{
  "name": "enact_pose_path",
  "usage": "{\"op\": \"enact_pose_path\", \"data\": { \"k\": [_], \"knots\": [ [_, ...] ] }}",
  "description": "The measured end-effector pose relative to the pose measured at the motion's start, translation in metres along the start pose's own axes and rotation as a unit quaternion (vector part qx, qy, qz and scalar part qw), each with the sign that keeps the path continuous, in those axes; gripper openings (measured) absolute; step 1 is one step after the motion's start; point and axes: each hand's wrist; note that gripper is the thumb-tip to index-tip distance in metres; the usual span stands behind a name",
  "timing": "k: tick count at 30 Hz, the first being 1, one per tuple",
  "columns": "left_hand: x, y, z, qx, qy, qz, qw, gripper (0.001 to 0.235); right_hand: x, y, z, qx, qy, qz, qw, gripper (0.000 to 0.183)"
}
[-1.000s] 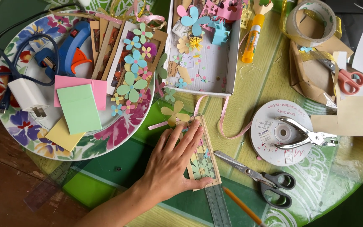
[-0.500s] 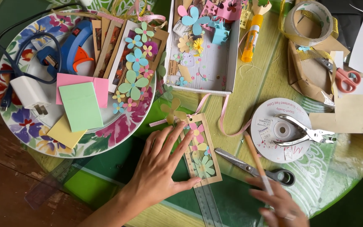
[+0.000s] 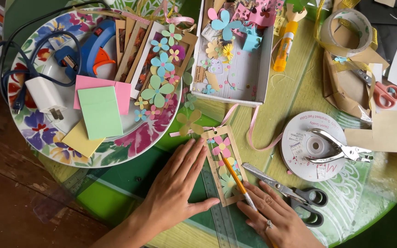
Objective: Finalizing a decorative flower bookmark strip by trimming edges with scissors and marking measurements with a ruler and pencil.
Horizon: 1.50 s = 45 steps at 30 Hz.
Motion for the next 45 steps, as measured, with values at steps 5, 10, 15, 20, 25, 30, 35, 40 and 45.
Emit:
{"op": "enact_pose_path", "data": {
  "k": [5, 10, 15, 20, 25, 30, 35, 40, 45],
  "knots": [
    [-0.002, 0.001, -0.001, 0.011, -0.002, 0.031, 0.999, 0.097, -0.008, 0.0, -0.007, 0.0, 0.027, -0.004, 1.0, 0.034],
    [-0.002, 0.003, -0.011, 0.023, 0.002, 0.044, 0.999, 0.094, -0.017, -0.006, -0.009, -0.015, 0.06, -0.017, 0.998, 0.034],
    [-0.004, 0.004, -0.015, 0.028, -0.007, 0.031, 0.999, 0.091, -0.003, 0.0, 0.0, 0.017, -0.006, -0.039, 0.999, 0.04],
    [-0.002, 0.002, -0.012, 0.026, 0.008, 0.02, 0.999, 0.088, -0.014, -0.009, 0.007, 0.004, 0.021, -0.054, 0.998, 0.037],
    [-0.001, -0.005, -0.009, 0.027, 0.006, 0.019, 0.999, 0.089, -0.014, -0.01, 0.015, 0.001, 0.027, -0.053, 0.998, 0.038],
    [0.001, -0.007, -0.017, 0.013, -0.003, 0.08, 0.997, 0.093, -0.013, -0.006, 0.013, 0.011, 0.038, -0.053, 0.998, 0.037],
    [-0.004, -0.012, -0.026, 0.039, -0.009, 0.065, 0.997, 0.087, -0.019, -0.001, -0.015, -0.032, 0.093, -0.097, 0.99, 0.032],
    [0.002, -0.019, -0.021, 0.073, -0.004, 0.033, 0.997, 0.069, 0.015, 0.032, -0.036, -0.107, 0.104, -0.163, 0.975, 0.047],
    [-0.011, -0.008, -0.004, 0.064, 0.12, 0.061, 0.989, 0.042, 0.06, 0.086, -0.036, -0.205, 0.036, -0.262, 0.942, 0.067]
  ]
}}
Point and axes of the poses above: each hand's wrist, its own z-axis towards the middle knuckle, its own x-axis out of the back of the hand, y = z × x, and after that the axes turned 3 degrees about -y, right-handed
